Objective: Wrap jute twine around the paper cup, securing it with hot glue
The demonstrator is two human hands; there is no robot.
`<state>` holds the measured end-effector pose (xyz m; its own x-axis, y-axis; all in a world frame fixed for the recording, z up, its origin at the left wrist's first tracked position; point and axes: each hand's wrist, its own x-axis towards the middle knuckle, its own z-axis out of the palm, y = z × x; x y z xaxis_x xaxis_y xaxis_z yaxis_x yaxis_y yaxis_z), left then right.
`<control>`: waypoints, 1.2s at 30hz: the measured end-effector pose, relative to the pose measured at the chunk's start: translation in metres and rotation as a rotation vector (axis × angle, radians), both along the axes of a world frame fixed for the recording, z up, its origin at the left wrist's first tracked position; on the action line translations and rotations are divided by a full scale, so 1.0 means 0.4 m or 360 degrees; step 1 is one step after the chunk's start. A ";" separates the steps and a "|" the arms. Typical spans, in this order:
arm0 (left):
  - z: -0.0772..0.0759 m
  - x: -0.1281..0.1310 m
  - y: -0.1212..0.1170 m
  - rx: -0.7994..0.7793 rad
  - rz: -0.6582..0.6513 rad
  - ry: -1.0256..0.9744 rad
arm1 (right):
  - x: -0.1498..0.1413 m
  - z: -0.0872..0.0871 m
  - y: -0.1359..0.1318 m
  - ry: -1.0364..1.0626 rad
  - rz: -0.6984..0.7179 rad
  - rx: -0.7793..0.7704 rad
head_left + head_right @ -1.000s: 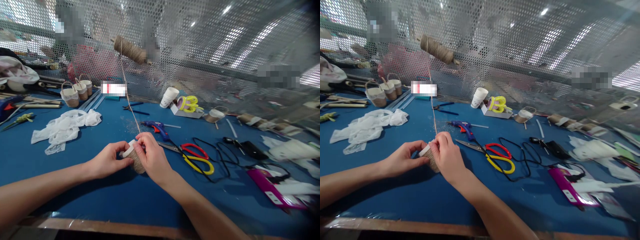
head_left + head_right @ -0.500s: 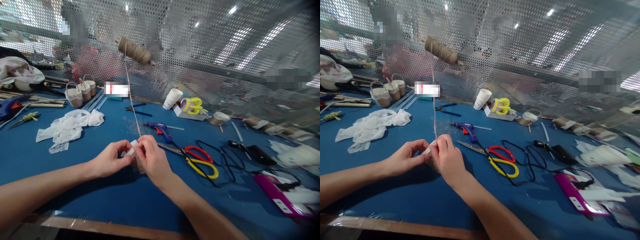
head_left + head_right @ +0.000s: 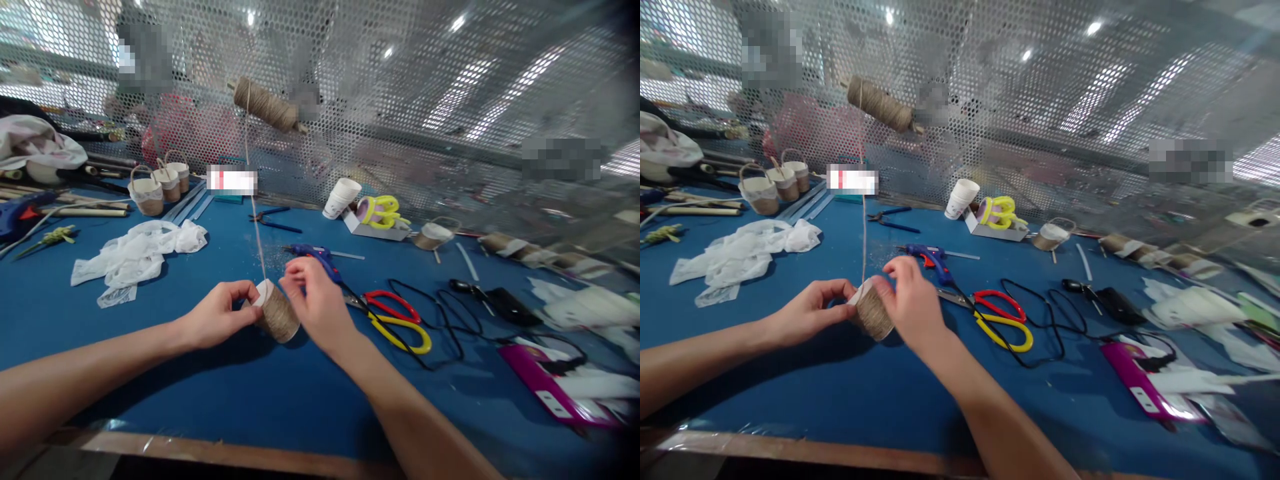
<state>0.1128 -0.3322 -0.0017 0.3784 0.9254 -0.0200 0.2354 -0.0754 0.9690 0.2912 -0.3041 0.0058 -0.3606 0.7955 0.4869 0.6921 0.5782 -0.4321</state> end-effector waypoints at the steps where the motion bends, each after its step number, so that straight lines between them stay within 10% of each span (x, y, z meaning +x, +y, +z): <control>1: 0.000 0.000 0.000 -0.0002 0.0004 -0.0004 | 0.016 0.011 0.020 -0.0053 -0.0155 -0.0047; 4: 0.003 -0.002 0.001 -0.0009 0.0008 -0.0013 | 0.072 0.030 0.095 -0.0491 -0.0693 -0.0292; 14: 0.006 -0.015 0.011 0.0067 0.0048 0.0102 | 0.148 -0.025 0.239 -0.0563 -0.0780 -0.0913; 21: 0.011 -0.027 0.020 0.0056 -0.0027 0.0110 | 0.156 0.052 0.125 0.0089 -0.0566 -0.0783; 25: 0.013 -0.035 0.028 0.0054 -0.0056 0.0129 | 0.144 0.095 0.026 0.0622 -0.0095 -0.1246; 36: 0.007 -0.047 0.045 0.0111 -0.0041 0.0125 | 0.099 0.054 -0.065 0.0304 -0.0144 -0.0975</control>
<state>0.0940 -0.3143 0.0012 0.4017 0.9157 0.0135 0.3074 -0.1487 0.9399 0.3310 -0.3302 0.0272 -0.2312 0.9728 -0.0161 0.6047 0.1307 -0.7857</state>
